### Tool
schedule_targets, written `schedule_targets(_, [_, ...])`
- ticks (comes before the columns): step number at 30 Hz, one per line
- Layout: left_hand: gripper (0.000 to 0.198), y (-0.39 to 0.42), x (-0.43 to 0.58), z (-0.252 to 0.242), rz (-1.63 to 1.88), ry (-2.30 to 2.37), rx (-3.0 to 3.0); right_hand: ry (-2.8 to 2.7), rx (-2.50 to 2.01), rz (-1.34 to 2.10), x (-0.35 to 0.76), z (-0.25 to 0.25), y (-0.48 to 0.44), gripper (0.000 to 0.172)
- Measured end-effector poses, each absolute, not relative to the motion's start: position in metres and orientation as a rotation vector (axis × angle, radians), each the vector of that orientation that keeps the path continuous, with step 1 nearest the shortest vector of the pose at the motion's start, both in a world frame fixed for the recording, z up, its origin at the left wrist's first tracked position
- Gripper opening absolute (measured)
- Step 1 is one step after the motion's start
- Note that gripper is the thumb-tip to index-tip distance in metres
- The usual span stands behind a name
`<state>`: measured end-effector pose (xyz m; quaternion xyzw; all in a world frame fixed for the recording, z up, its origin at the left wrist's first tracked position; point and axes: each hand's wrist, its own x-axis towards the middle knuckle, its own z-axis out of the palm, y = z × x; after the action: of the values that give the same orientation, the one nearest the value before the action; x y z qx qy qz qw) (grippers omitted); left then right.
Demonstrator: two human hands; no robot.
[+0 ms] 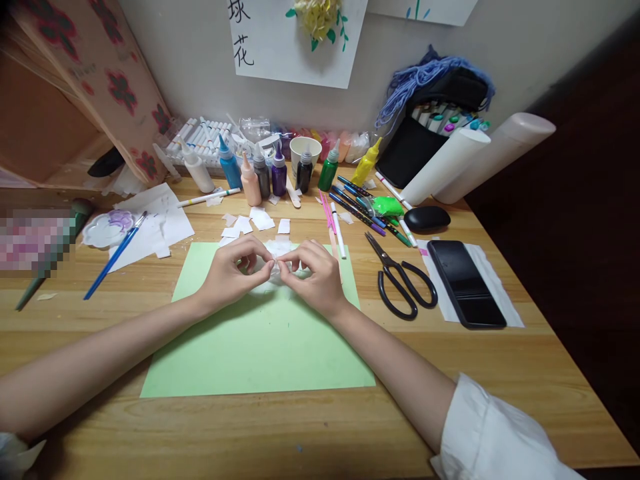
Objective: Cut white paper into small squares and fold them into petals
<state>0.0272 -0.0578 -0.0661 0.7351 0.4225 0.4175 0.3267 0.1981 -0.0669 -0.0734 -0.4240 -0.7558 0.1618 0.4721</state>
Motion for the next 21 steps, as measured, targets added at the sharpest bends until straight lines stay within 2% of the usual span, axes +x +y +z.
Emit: schedule_targets(21, [0.008,-0.0574,0.0263,-0.0661,1.093,1.081,1.912,-1.834,-1.047,0.4,0.1981,-0.0749,-0.066,0.005])
